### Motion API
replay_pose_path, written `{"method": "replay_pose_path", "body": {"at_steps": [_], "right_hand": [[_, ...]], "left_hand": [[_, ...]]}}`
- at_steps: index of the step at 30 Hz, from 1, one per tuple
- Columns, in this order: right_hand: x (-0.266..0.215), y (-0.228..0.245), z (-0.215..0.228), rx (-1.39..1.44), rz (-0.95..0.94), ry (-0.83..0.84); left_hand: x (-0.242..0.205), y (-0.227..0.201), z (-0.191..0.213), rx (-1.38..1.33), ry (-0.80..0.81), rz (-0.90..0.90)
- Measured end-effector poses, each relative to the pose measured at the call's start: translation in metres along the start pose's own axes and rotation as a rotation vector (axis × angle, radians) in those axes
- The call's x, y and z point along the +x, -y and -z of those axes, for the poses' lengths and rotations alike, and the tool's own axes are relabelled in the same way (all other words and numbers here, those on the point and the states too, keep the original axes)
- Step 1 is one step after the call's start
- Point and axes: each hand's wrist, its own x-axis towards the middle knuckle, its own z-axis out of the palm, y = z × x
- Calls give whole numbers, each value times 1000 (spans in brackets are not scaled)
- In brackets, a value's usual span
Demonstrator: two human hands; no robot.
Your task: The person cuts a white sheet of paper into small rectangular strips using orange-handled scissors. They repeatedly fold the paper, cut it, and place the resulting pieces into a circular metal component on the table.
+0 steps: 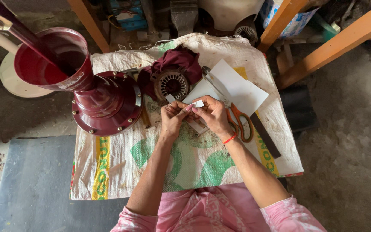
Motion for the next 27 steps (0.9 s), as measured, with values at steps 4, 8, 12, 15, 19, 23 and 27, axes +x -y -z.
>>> {"method": "replay_pose_path", "body": {"at_steps": [4, 8, 12, 15, 19, 23, 27], "right_hand": [[-1, 2, 1, -23, -6, 11], [-1, 1, 3, -11, -7, 9], [-4, 1, -3, -277, 38, -84], [-13, 15, -1, -737, 135, -229], [-55, 47, 16, -1134, 129, -428], [-86, 65, 16, -1298, 12, -393], [-91, 66, 21, -1291, 54, -344]], "left_hand": [[0, 2, 0, 2, -17, -14], [2, 6, 2, 17, -28, -9], [2, 11, 3, 29, -52, -34], [3, 15, 1, 26, -106, -26], [4, 22, 1, 45, -102, -42], [4, 22, 1, 78, -113, -36], [4, 22, -1, 92, -130, -36]]}}
